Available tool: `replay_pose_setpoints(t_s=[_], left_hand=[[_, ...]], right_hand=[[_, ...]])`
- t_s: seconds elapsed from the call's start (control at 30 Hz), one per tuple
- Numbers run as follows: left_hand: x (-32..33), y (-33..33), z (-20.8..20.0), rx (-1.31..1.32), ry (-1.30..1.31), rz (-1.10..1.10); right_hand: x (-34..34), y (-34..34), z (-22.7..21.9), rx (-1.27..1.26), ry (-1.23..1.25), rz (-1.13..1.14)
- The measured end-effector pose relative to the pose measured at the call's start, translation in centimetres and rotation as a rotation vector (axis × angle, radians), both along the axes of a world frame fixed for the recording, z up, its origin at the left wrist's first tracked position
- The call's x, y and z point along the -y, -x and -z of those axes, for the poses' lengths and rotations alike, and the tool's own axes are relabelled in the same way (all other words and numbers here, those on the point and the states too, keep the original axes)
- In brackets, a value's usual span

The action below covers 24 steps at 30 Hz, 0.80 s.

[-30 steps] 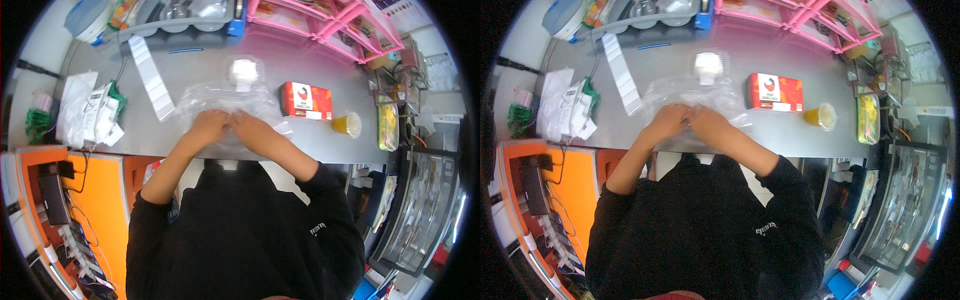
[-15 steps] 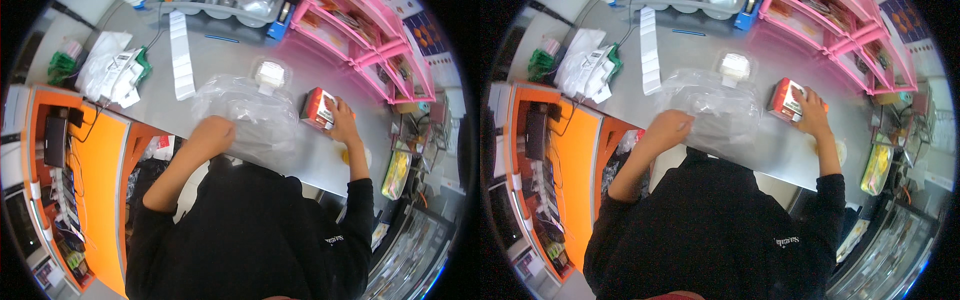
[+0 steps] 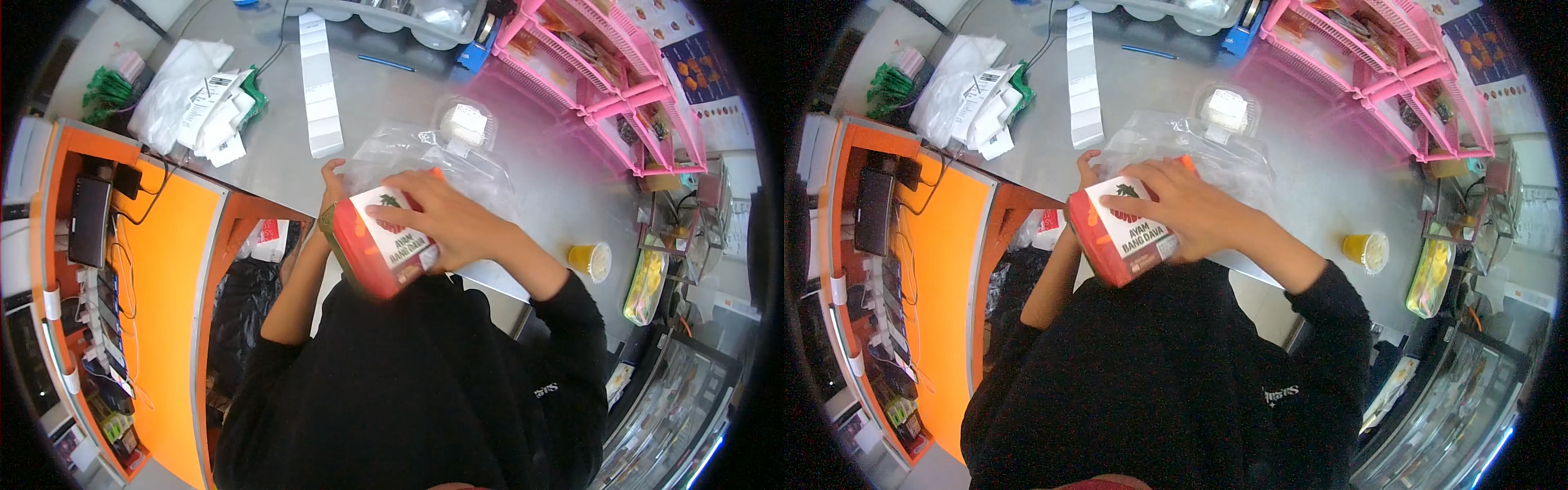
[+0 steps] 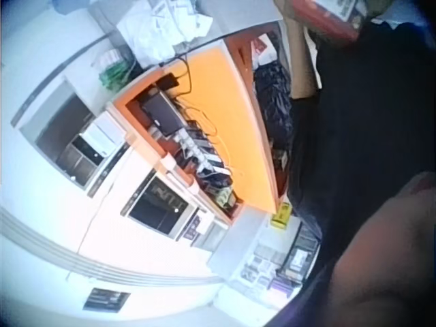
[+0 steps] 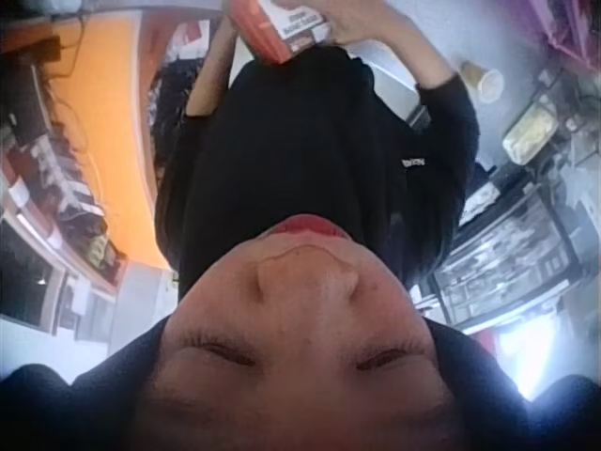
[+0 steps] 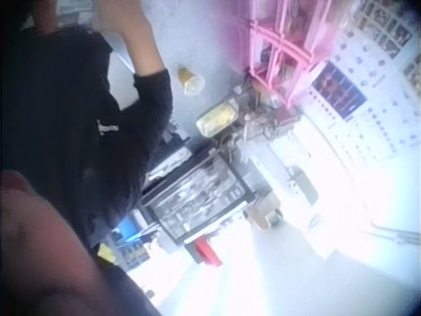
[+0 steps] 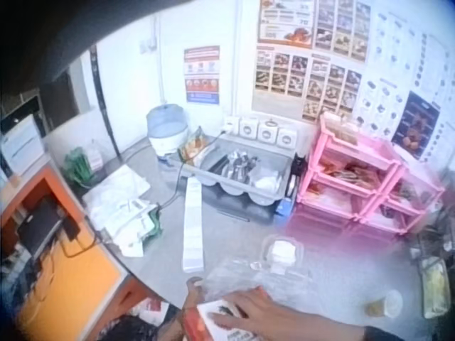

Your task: The person packs food items for a delivery order by placing a food box into a plastic bag, adding plastic-wrapped containers, and then pouring a beverage into a cup, sealing it, and placing it in a separate bag with the receipt.

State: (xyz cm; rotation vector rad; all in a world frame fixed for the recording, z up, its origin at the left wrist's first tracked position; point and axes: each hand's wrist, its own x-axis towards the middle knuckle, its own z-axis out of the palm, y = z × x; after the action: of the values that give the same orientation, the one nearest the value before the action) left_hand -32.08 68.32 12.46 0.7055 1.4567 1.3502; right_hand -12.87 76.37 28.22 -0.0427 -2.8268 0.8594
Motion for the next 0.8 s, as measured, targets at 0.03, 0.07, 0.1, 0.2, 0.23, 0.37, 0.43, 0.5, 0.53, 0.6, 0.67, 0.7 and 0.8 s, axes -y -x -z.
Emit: replay_pose_setpoints(t_s=[0.03, 0.07, 0.1, 0.2, 0.23, 0.37, 0.43, 0.5, 0.53, 0.6, 0.67, 0.7, 0.8], left_hand=[[0.3, 0.4, 0.4, -0.137, -0.065, 0.04], [0.7, 0.8, 1.0, -0.273, -0.132, 0.082], [1.0, 1.1, 1.6, -0.409, -0.197, 0.117], [1.5, 0.8, 0.0, -0.433, -0.006, 0.077], [1.5, 0.5, -0.5, -0.459, 0.04, 0.082], [0.6, -1.4, -2.4, -0.527, -0.015, 0.143], [-0.1, -1.8, -3.6, -0.532, -0.067, 0.114], [-0.5, -1.8, -5.3, -0.586, -0.005, 0.114], [-0.8, -1.4, -6.0, -0.618, 0.017, 0.098], [-0.7, -0.6, -6.1, -0.858, -0.073, 0.089], [-0.3, 0.3, -6.3, -0.93, -0.093, 0.167], [-0.1, 1.0, -6.2, -0.883, -0.07, 0.238], [-0.4, 1.9, -6.1, -0.645, -0.055, 0.348]], right_hand=[[0.0, 0.3, 1.7, 0.038, 0.034, 0.003], [0.2, 0.6, 3.0, 0.076, 0.068, 0.009], [0.1, 0.2, 4.2, 0.125, 0.025, 0.079], [-0.7, -2.1, 5.6, 0.305, -0.137, 0.304], [-0.8, -2.4, 5.6, 0.38, -0.211, 0.39], [-0.7, -2.0, 6.5, 0.437, -0.329, 0.649], [-0.4, -1.7, 7.1, 0.48, -0.371, 0.692], [0.1, -1.7, 7.6, 0.535, -0.384, 0.719], [-0.2, -1.8, 6.9, 0.632, -0.391, 0.667], [-1.3, -3.3, 5.8, 0.43, -0.302, 0.488], [-4.1, -1.8, 3.3, 0.4, -0.101, 0.376], [-6.3, 0.3, -0.2, 0.464, 0.05, 0.346], [-14.5, 7.7, -2.1, 0.207, -0.087, 0.464]])
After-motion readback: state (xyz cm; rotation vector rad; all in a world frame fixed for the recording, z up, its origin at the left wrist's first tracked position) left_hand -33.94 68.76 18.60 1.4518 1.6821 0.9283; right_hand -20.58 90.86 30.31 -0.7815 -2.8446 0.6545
